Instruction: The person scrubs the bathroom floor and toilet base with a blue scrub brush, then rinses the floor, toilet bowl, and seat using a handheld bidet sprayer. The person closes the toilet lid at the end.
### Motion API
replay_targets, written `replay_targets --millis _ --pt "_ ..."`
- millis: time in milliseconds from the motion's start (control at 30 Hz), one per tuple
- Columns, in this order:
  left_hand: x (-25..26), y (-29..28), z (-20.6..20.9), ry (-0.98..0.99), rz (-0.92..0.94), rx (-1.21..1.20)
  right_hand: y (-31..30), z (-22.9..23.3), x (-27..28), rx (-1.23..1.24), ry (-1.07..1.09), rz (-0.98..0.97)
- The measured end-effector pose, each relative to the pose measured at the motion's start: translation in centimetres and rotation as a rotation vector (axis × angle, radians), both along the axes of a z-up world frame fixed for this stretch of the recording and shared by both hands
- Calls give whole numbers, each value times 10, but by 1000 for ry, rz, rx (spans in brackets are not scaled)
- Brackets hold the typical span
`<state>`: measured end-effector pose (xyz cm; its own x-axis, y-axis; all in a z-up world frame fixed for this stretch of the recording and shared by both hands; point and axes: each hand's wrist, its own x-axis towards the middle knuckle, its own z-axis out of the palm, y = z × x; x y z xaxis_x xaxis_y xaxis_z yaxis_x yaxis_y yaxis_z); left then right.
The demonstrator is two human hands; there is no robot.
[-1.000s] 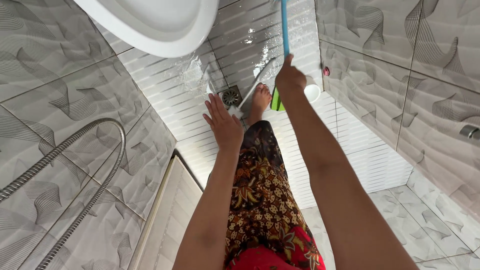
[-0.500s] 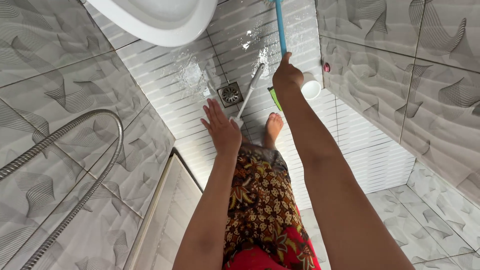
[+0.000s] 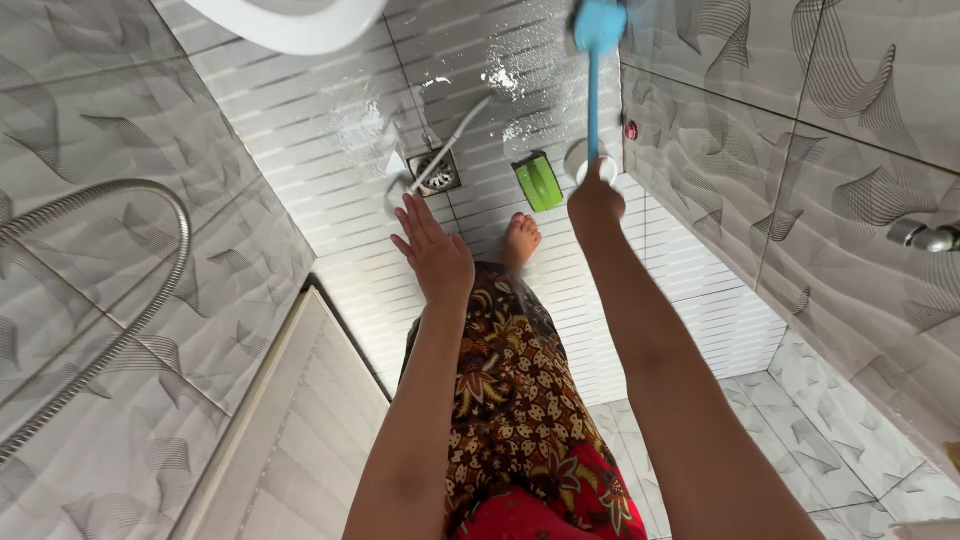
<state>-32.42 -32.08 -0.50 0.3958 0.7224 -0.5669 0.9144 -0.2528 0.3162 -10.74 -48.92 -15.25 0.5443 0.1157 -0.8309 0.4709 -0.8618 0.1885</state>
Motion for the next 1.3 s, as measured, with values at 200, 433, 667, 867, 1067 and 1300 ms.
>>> replay_targets --millis 200,433,667,867,1067,1300 --pt "4 -19 -2 26 28 39 -43 36 -12 1 58 89" --pt "5 -44 -9 24 25 16 -77 56 -29 -16 68 95" --pt "6 -57 -6 17 53 18 -62 55 20 -20 53 3" --pt "9 -64 0 37 37 -30 -124 93 -33 -161 190 -68" --pt "2 -71 -2 5 28 -22 -21 0 45 55 23 18" --pt "-23 -67 9 12 -20 15 -50 45 -60 197 55 111"
